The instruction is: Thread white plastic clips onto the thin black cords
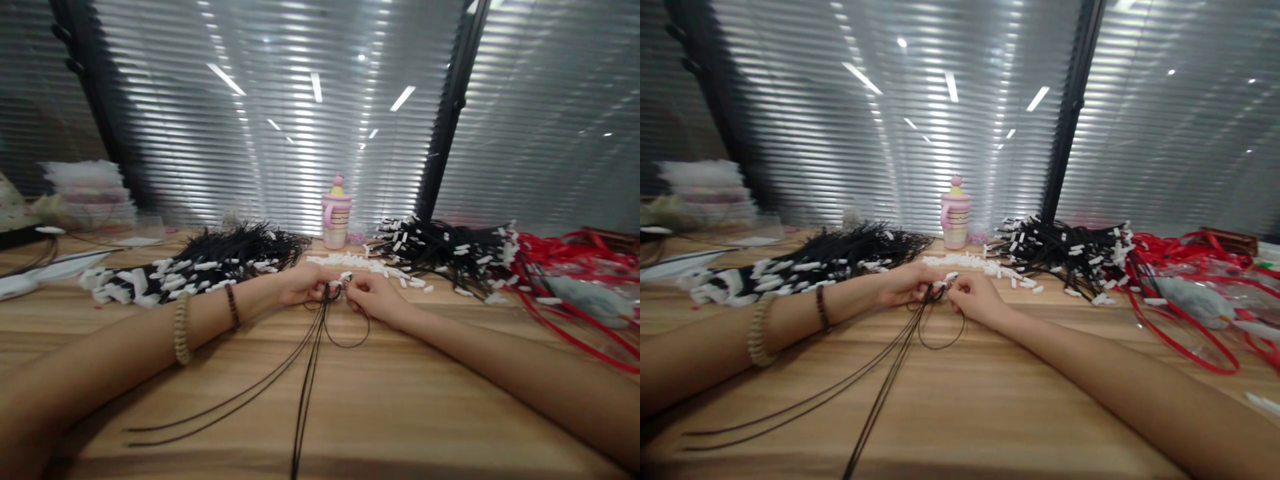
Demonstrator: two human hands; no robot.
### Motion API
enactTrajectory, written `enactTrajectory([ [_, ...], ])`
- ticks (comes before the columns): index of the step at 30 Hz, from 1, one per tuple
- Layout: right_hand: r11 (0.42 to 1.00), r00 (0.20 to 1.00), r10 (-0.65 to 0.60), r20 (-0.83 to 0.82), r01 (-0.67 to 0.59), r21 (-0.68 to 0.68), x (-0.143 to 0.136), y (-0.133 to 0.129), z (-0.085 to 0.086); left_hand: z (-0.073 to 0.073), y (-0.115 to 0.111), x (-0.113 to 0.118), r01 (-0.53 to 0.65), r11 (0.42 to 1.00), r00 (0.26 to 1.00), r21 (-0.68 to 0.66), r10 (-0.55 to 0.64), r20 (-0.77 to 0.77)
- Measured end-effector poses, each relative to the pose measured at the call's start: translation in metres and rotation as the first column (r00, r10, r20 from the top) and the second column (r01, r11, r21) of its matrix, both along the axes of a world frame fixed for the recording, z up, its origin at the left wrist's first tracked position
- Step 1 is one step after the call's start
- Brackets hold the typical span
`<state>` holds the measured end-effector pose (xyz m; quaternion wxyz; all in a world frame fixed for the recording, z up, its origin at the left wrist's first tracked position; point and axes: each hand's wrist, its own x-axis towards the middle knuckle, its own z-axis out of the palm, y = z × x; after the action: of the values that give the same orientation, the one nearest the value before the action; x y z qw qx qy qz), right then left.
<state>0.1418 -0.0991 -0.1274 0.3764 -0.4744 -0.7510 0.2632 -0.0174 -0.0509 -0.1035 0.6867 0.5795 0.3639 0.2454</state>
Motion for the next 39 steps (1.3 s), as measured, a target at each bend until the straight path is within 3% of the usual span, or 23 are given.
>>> enactTrajectory([
  [16,1.0,0.999,0.03,-0.027,-0.03,0.001,0.0027,-0.0053,0.0042,0.0032,-0.0033,-0.0008,0.009,1.0,1.0,0.009,-0.009,-0.025],
  [27,0.999,0.999,-0.033,-0.009,0.032,-0.003,0.0037,-0.0054,0.0027,0.0047,-0.0048,0.0001,-0.001,1.0,1.0,0.007,0.001,-0.026],
  [39,0.99,0.981,-0.094,-0.168,0.075,-0.121,0.002,-0.0057,0.0018,0.0044,-0.0073,0.0014,-0.024,0.998,1.0,0.05,0.025,-0.019],
])
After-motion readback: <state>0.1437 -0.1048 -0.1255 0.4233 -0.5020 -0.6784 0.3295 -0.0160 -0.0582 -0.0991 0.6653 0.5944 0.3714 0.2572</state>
